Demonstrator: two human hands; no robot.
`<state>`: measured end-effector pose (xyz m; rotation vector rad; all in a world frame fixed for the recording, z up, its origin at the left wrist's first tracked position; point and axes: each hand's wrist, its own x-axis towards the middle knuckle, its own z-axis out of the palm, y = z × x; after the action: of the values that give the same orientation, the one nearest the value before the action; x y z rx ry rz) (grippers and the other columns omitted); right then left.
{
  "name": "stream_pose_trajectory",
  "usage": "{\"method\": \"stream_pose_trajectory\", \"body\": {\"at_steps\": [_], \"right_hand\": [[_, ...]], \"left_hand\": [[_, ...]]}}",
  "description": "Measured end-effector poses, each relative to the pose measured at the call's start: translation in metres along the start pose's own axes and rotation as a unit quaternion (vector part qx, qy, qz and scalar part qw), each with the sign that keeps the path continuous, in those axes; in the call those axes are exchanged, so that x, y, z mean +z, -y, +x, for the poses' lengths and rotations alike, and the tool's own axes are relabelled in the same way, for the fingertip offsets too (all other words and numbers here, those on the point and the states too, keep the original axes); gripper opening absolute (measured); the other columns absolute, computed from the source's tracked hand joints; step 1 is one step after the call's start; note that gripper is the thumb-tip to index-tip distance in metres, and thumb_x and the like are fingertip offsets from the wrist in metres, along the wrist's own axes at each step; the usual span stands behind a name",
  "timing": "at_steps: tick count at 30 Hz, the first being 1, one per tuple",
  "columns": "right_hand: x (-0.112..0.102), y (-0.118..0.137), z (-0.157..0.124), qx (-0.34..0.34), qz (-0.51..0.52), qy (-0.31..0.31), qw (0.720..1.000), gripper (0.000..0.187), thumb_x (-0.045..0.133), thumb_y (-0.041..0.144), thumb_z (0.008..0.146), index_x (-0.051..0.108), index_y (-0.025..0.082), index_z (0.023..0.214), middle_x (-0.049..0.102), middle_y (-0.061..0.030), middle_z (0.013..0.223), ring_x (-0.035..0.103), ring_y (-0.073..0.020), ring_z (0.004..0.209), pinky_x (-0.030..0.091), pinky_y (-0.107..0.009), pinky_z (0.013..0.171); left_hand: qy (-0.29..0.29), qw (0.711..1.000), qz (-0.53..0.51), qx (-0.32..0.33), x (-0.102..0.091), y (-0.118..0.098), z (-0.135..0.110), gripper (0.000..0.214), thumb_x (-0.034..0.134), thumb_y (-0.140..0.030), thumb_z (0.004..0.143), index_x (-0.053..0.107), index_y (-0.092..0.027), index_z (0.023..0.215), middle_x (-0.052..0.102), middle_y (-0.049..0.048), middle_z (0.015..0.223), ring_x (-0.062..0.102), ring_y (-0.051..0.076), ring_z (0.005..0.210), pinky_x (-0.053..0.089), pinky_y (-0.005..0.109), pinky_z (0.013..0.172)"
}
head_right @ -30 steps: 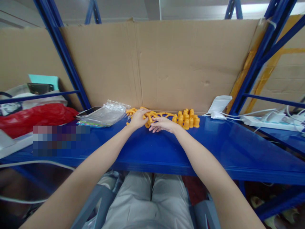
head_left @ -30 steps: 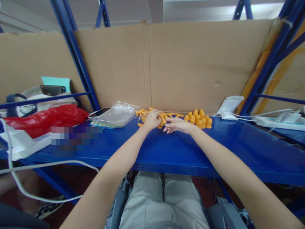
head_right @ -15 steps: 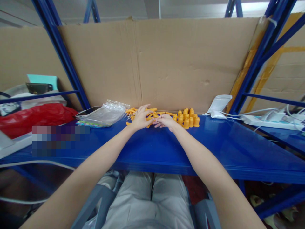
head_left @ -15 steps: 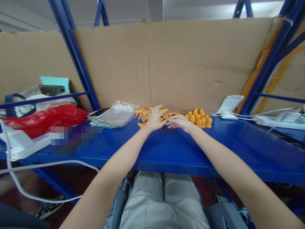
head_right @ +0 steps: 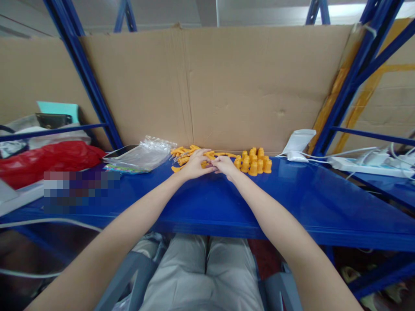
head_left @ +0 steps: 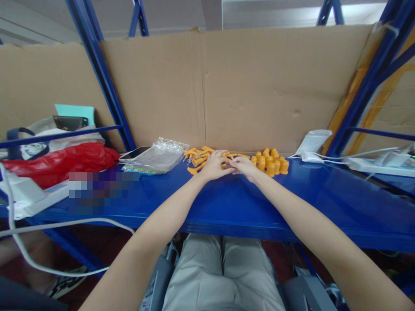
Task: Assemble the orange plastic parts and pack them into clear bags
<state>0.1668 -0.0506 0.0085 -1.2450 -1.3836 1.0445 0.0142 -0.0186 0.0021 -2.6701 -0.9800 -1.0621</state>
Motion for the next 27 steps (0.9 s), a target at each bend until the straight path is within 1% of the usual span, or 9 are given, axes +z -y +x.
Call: {"method": "stream_pose_trajectory", "body": {"at_steps": [6, 9, 12, 16, 19, 21, 24, 27], "right_hand": [[0.003, 0.001, -0.002, 0.013, -0.002, 0.012, 1.0, 0.023, 0.055, 0.012, 0.09, 0.051, 0.018, 0.068, 0.065, 0.0011, 0.063, 0.062, -0.0084, 0.057, 0.049, -0.019, 0.059], [0.002, 0.002, -0.002, 0.019, -0.004, 0.025, 0.999, 0.023, 0.051, 0.009, 0.091, 0.05, 0.018, 0.07, 0.065, 0.0017, 0.063, 0.064, -0.0081, 0.058, 0.048, -0.019, 0.059], [0.001, 0.002, -0.001, 0.016, -0.01, 0.028, 0.999, 0.022, 0.051, 0.007, 0.09, 0.05, 0.018, 0.07, 0.067, 0.0016, 0.065, 0.065, -0.0081, 0.06, 0.047, -0.019, 0.061], [0.001, 0.0, 0.0, 0.021, -0.033, 0.026, 0.999, 0.019, 0.055, 0.005, 0.085, 0.052, 0.018, 0.072, 0.067, 0.0017, 0.066, 0.065, -0.0078, 0.06, 0.045, -0.017, 0.059], [0.002, -0.003, 0.001, 0.021, -0.05, 0.026, 0.998, 0.017, 0.056, 0.005, 0.085, 0.053, 0.018, 0.074, 0.067, 0.0011, 0.067, 0.064, -0.0079, 0.059, 0.045, -0.017, 0.057], [0.002, -0.005, 0.002, 0.017, -0.059, 0.025, 0.998, 0.016, 0.056, 0.006, 0.084, 0.054, 0.017, 0.074, 0.068, 0.0003, 0.07, 0.064, -0.0082, 0.06, 0.045, -0.018, 0.057], [0.001, -0.006, 0.004, 0.009, -0.073, 0.017, 0.997, 0.013, 0.058, 0.007, 0.083, 0.056, 0.017, 0.075, 0.07, -0.0016, 0.078, 0.065, -0.0093, 0.065, 0.047, -0.019, 0.06], [-0.001, -0.005, 0.005, -0.003, -0.091, 0.009, 0.996, 0.014, 0.055, 0.007, 0.084, 0.06, 0.018, 0.076, 0.072, -0.0035, 0.089, 0.066, -0.0107, 0.075, 0.049, -0.021, 0.065]], "left_hand": [[-0.008, 0.999, -0.039, -0.01, 0.004, 0.005, 0.0, 0.021, 0.075, -0.04, 0.073, 0.073, -0.019, 0.075, 0.061, 0.0107, 0.128, 0.05, 0.029, 0.125, 0.033, 0.05, 0.109], [-0.015, 0.996, -0.079, -0.043, 0.007, 0.01, 0.0, 0.019, 0.077, -0.038, 0.071, 0.074, -0.019, 0.077, 0.062, 0.0118, 0.127, 0.051, 0.029, 0.123, 0.032, 0.049, 0.111], [-0.02, 0.986, -0.138, -0.088, 0.011, 0.016, 0.001, 0.018, 0.078, -0.035, 0.069, 0.075, -0.02, 0.077, 0.062, 0.0118, 0.128, 0.052, 0.03, 0.123, 0.033, 0.047, 0.11], [0.006, 0.968, -0.223, -0.116, 0.015, 0.025, 0.002, 0.014, 0.077, -0.033, 0.069, 0.075, -0.02, 0.072, 0.065, 0.0113, 0.122, 0.057, 0.028, 0.117, 0.038, 0.042, 0.107], [0.034, 0.959, -0.246, -0.138, 0.015, 0.027, 0.002, 0.015, 0.075, -0.035, 0.069, 0.075, -0.02, 0.069, 0.068, 0.0104, 0.117, 0.061, 0.026, 0.112, 0.042, 0.039, 0.104], [0.045, 0.955, -0.251, -0.151, 0.014, 0.026, 0.002, 0.017, 0.075, -0.037, 0.069, 0.075, -0.021, 0.068, 0.068, 0.0096, 0.118, 0.062, 0.026, 0.11, 0.044, 0.038, 0.102], [0.054, 0.947, -0.269, -0.167, 0.011, 0.023, 0.001, 0.019, 0.075, -0.039, 0.068, 0.076, -0.02, 0.07, 0.067, 0.0094, 0.122, 0.061, 0.026, 0.111, 0.044, 0.038, 0.101], [0.057, 0.931, -0.309, -0.186, 0.007, 0.02, 0.001, 0.02, 0.074, -0.04, 0.07, 0.076, -0.021, 0.075, 0.069, 0.0087, 0.119, 0.06, 0.025, 0.114, 0.042, 0.036, 0.102]]}}
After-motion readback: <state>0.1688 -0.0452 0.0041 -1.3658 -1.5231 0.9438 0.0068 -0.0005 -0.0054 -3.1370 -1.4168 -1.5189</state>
